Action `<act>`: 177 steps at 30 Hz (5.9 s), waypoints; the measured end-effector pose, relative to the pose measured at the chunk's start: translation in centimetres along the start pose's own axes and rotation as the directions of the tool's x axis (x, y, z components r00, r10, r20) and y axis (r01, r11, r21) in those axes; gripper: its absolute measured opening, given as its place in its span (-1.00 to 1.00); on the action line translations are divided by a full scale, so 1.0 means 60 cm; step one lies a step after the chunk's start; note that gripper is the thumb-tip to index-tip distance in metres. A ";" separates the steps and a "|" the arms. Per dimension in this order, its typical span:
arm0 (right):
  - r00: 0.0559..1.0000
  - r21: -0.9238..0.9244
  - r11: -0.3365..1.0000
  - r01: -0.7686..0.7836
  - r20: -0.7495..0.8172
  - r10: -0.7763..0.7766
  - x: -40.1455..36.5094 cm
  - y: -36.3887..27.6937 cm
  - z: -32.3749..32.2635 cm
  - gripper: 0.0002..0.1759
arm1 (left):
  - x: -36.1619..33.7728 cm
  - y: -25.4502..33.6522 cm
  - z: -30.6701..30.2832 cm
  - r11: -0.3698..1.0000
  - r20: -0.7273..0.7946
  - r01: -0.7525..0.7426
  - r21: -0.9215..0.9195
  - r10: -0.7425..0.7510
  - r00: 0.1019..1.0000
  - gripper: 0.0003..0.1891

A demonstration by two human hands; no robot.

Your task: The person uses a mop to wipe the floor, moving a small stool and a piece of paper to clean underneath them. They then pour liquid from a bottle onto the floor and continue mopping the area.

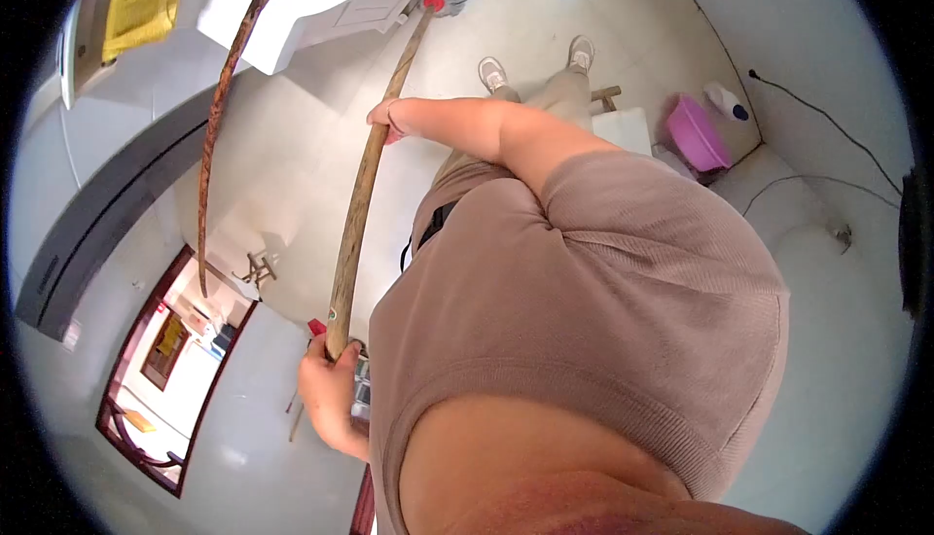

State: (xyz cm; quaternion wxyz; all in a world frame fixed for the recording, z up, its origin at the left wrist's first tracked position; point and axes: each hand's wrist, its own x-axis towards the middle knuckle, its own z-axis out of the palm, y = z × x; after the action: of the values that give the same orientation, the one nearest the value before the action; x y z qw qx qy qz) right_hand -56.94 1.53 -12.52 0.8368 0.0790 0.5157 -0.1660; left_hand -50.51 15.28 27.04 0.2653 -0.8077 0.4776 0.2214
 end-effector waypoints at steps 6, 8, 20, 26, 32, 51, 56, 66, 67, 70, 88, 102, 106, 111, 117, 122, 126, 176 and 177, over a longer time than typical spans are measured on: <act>0.987 0.164 0.987 0.001 0.157 -0.027 -0.003 0.010 -0.029 -0.77 | 0.006 0.040 -0.088 0.992 0.126 -0.115 0.043 0.109 0.986 -0.75; 0.990 0.258 0.966 0.011 0.132 -0.047 -0.004 -0.005 -0.070 -0.77 | 0.031 0.070 -0.108 0.969 0.170 -0.233 0.087 0.216 0.961 -0.76; 0.964 0.690 0.676 0.259 -0.137 -0.230 -0.080 -0.062 -0.430 -0.76 | 0.097 0.325 -0.036 0.795 0.254 -0.574 0.195 0.524 0.813 -0.80; 0.904 0.808 0.409 0.424 -0.348 -0.250 -0.127 -0.028 -0.669 -0.77 | 0.036 0.506 0.065 0.542 0.271 -0.703 0.461 0.668 0.693 -0.72; 0.870 0.838 0.246 0.488 -0.441 -0.222 -0.168 0.043 -0.858 -0.82 | -0.032 0.609 0.162 0.294 0.348 -0.780 0.552 0.769 0.536 -0.71; 0.866 0.787 0.421 0.451 -0.501 0.009 -0.047 0.072 -0.426 -0.89 | 0.157 0.261 0.014 0.297 0.292 -0.765 0.572 0.798 0.528 -0.69; 0.959 0.856 0.457 0.243 -0.283 0.021 0.041 0.060 -0.250 -0.86 | 0.185 0.123 -0.064 0.432 0.164 -0.674 0.600 0.758 0.632 -0.66; 0.998 0.709 0.705 -0.016 -0.031 0.054 0.082 0.028 0.083 -0.87 | 0.132 -0.072 -0.129 0.757 -0.206 -0.343 0.556 0.525 0.826 -0.64; 0.998 0.708 0.706 -0.017 -0.027 0.051 0.086 0.026 0.100 -0.87 | 0.124 -0.082 -0.118 0.746 -0.248 -0.322 0.583 0.541 0.804 -0.64; 0.999 0.704 0.710 0.018 0.007 -0.032 0.119 0.017 0.123 -0.87 | 0.131 -0.121 -0.069 0.720 -0.316 -0.310 0.621 0.592 0.742 -0.64; 0.907 0.928 0.359 0.099 0.065 -0.417 0.074 -0.119 -0.240 -0.89 | 0.122 0.122 0.068 0.396 -0.289 -0.436 0.808 0.912 0.293 -0.62; 0.810 0.969 -0.061 0.238 -0.233 -0.538 -0.156 -0.125 -0.716 -0.81 | -0.022 0.535 0.081 -0.067 0.072 -0.535 0.842 0.997 -0.011 -0.73; 0.818 0.947 -0.194 0.256 -0.319 -0.479 -0.180 -0.077 -0.855 -0.83 | -0.070 0.623 0.132 -0.136 0.134 -0.586 0.799 0.990 -0.046 -0.72; 0.800 0.896 -0.281 0.344 -0.436 -0.412 -0.227 -0.003 -0.971 -0.87 | -0.097 0.692 0.199 -0.209 0.191 -0.620 0.756 0.977 -0.097 -0.71; 0.786 0.848 -0.317 0.425 -0.520 -0.335 -0.197 0.054 -1.015 -0.86 | -0.051 0.688 0.263 -0.211 0.186 -0.692 0.691 0.976 -0.112 -0.78; 0.804 0.877 -0.254 0.409 -0.478 -0.353 -0.184 0.087 -0.970 -0.84 | -0.007 0.625 0.293 -0.188 0.132 -0.685 0.704 0.982 -0.134 -0.82; 0.832 0.898 -0.256 0.358 -0.432 -0.349 -0.177 0.107 -0.934 -0.82 | 0.045 0.564 0.298 -0.168 0.117 -0.664 0.729 0.986 -0.121 -0.79; 0.812 0.800 0.140 0.583 -0.580 -0.068 -0.218 -0.071 -0.849 -0.90 | -0.020 0.753 0.176 0.013 0.370 -0.818 0.575 0.888 0.274 -0.69; 0.830 0.830 0.015 0.557 -0.557 0.008 -0.156 -0.089 -0.838 -0.79 | -0.015 0.729 0.159 0.022 0.362 -0.815 0.579 0.889 0.281 -0.69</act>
State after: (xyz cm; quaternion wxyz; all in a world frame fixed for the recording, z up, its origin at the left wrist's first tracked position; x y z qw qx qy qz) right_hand -104.82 13.68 -26.90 0.3748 0.5471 0.4313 -0.6117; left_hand -90.80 4.36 10.84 0.3263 -0.2056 0.9170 0.1016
